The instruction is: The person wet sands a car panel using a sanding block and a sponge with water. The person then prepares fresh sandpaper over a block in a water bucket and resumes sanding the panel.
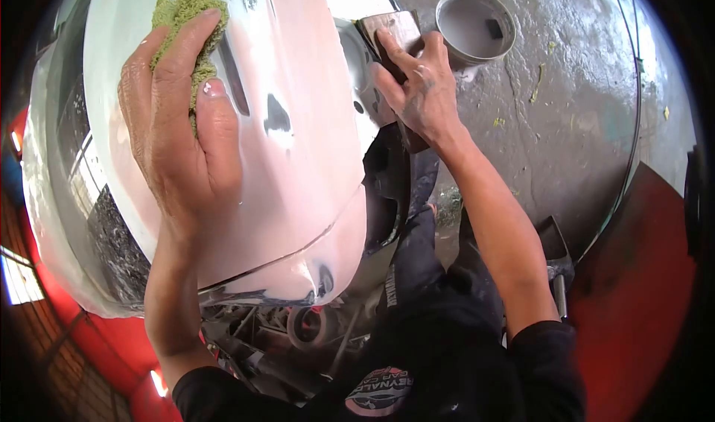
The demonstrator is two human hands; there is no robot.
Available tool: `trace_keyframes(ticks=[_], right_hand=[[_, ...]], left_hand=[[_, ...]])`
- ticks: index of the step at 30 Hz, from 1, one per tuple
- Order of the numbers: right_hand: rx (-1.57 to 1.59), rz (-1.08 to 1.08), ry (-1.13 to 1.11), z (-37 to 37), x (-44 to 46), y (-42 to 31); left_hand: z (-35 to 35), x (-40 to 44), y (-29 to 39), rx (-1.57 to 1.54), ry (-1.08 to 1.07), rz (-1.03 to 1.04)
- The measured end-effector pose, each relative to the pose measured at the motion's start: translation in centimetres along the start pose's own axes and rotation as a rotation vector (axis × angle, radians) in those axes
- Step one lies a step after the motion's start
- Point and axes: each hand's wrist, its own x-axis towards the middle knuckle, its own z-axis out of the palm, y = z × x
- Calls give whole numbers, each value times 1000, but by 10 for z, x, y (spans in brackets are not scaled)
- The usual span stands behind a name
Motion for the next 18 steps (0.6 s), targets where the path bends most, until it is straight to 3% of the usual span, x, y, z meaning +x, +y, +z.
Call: trace_keyframes(ticks=[5,10,15,18], right_hand=[[21,-39,1,-12,-80,7],[6,16,-25,-3,4,-4],[26,-35,7,-17,-71,-3],[28,-15,-45,-9,-35,4]], left_hand=[[2,0,-5,23,8,21],[0,-2,0,-6,0,-16],[0,2,-3,13,0,-1],[4,0,-4,7,13,10]])
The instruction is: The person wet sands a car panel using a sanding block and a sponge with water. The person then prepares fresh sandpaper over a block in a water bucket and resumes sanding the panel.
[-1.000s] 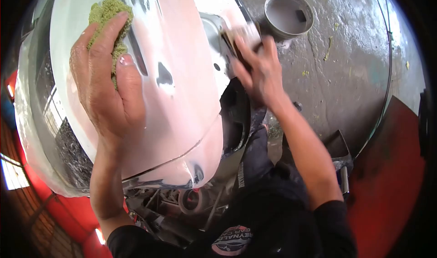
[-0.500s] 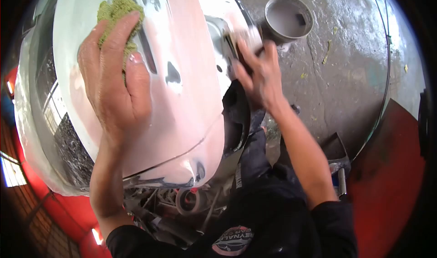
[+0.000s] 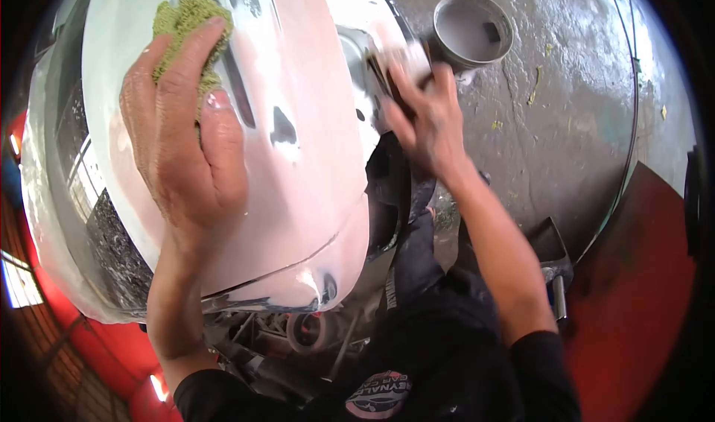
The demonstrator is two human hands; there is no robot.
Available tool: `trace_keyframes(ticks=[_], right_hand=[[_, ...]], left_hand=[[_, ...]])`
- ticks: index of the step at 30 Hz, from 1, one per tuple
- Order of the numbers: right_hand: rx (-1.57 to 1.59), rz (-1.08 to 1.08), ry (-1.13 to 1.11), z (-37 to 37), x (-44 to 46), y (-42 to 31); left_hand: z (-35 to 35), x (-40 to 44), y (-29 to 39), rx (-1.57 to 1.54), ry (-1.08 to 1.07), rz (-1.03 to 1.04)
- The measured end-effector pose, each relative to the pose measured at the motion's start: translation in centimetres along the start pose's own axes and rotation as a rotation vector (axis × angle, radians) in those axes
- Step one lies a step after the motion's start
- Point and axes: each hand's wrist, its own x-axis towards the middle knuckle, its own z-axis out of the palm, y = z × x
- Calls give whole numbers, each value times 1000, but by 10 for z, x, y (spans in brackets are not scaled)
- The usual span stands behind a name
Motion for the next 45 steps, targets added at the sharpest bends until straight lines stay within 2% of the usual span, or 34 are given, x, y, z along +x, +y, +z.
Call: trace_keyframes(ticks=[3,7,10,11,12,17,22,27,31,34,37,40,41,45], right_hand=[[-23,39,27,4,33,-7],[-12,1,38,-6,-33,-7],[4,-3,9,0,3,0],[2,-31,69,6,26,1],[-27,33,38,6,40,-7],[-26,-14,60,3,-35,-1],[-42,29,43,7,42,-8],[-1,-43,101,-1,-25,-7],[5,41,15,4,32,-3],[70,99,52,5,64,19],[49,178,255,-28,30,41],[-144,115,191,-42,-24,54],[-15,254,161,-47,-41,41],[17,206,114,-32,-81,11]], left_hand=[[-2,2,1,-14,6,-6],[-2,1,-2,-3,-3,12],[-3,1,-3,34,-29,10],[-4,0,-1,47,-45,6],[-5,-3,0,40,-46,-4],[-4,-2,-2,71,-46,7],[-3,-5,-3,19,-40,-7],[-5,0,-2,20,-30,-9],[-3,-4,-3,21,-36,10],[-2,0,-2,-32,6,21],[0,1,-7,-58,28,37],[-2,0,-3,-41,-15,10],[-3,-1,-1,-19,-38,-7],[1,-1,-4,-51,27,40]])
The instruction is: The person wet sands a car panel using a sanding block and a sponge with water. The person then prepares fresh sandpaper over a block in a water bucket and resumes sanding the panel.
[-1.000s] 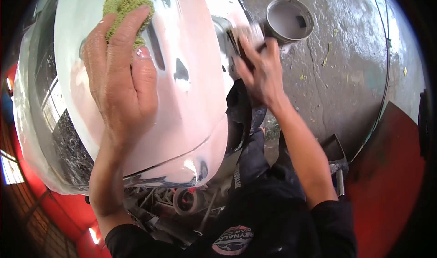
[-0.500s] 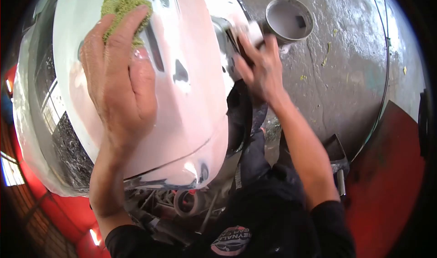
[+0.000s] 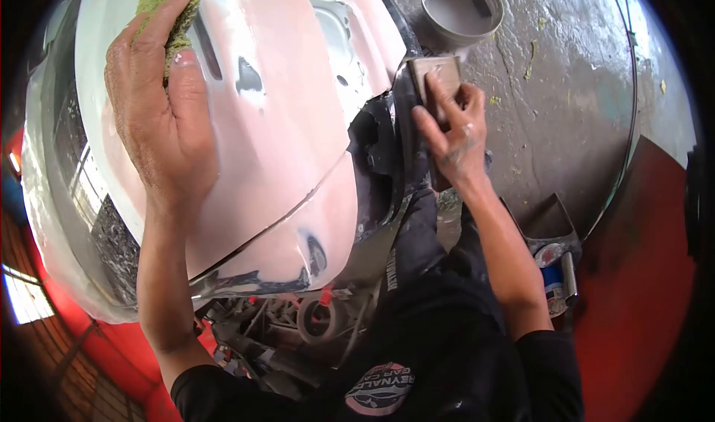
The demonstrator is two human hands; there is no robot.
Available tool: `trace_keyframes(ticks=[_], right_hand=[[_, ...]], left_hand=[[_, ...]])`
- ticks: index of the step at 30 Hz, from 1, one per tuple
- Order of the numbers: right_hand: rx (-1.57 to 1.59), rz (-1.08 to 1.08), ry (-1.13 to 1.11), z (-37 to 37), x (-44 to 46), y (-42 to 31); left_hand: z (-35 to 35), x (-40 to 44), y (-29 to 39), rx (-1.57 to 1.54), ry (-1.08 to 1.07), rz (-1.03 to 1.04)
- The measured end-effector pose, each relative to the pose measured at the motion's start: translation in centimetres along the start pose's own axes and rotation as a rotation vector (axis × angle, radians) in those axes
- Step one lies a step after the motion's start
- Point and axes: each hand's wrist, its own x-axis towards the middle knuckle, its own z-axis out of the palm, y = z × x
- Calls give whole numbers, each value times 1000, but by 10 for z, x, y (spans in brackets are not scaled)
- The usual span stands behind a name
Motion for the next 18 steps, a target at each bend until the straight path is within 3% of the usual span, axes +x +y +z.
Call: trace_keyframes(ticks=[5,9,13,18], right_hand=[[-68,-115,-52,12,0,-32],[-89,-90,-101,32,11,-35],[-72,-195,-23,47,61,-38],[-53,-167,-86,28,11,-29]], left_hand=[[0,-1,-2,2,-11,6],[2,2,-3,22,7,32],[-1,-1,2,6,-9,-4],[1,-1,0,40,13,16]])
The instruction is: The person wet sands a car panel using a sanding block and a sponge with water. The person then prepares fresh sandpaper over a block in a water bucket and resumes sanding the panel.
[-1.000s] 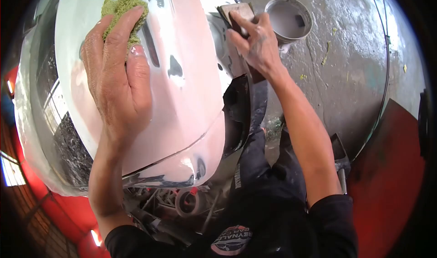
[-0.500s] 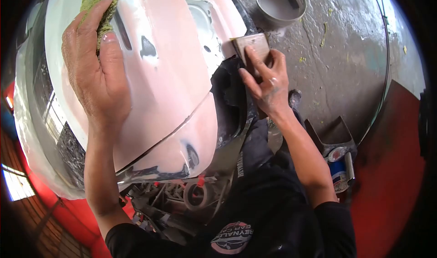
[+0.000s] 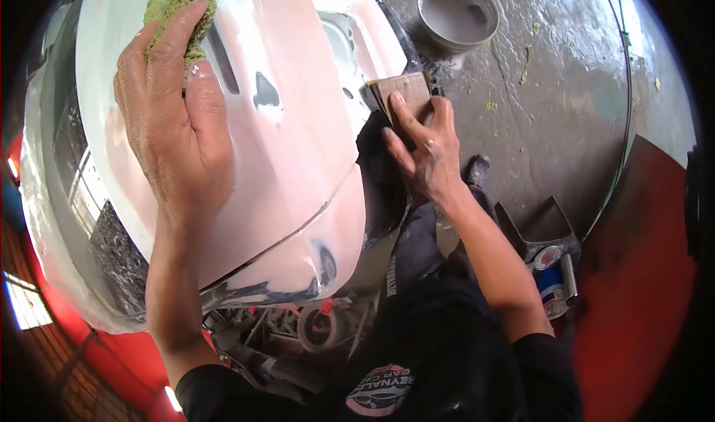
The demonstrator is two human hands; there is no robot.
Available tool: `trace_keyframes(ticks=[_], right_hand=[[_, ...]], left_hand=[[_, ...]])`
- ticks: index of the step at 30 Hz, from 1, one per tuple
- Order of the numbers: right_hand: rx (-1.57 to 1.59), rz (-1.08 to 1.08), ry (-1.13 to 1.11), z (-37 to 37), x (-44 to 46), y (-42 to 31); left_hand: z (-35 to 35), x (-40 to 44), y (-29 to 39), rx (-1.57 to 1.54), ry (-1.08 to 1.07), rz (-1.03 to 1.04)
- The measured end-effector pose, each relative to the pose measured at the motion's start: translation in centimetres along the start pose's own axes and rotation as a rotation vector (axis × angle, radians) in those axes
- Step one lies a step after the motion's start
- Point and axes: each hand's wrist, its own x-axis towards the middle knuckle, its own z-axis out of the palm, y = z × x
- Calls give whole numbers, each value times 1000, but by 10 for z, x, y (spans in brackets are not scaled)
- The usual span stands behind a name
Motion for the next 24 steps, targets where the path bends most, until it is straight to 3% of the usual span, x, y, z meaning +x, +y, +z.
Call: trace_keyframes(ticks=[5,10,15,20,24], right_hand=[[-18,9,21,11,66,1],[-15,-24,-14,-4,-9,1],[-44,-8,17,10,67,0],[11,-7,20,2,-11,7],[0,-10,11,8,62,3]], left_hand=[[-2,5,6,-39,-22,-16],[1,4,2,-32,2,-22],[-5,3,6,-13,-57,-45],[-1,2,3,-20,-26,-42],[-2,2,4,-43,-33,-40]])
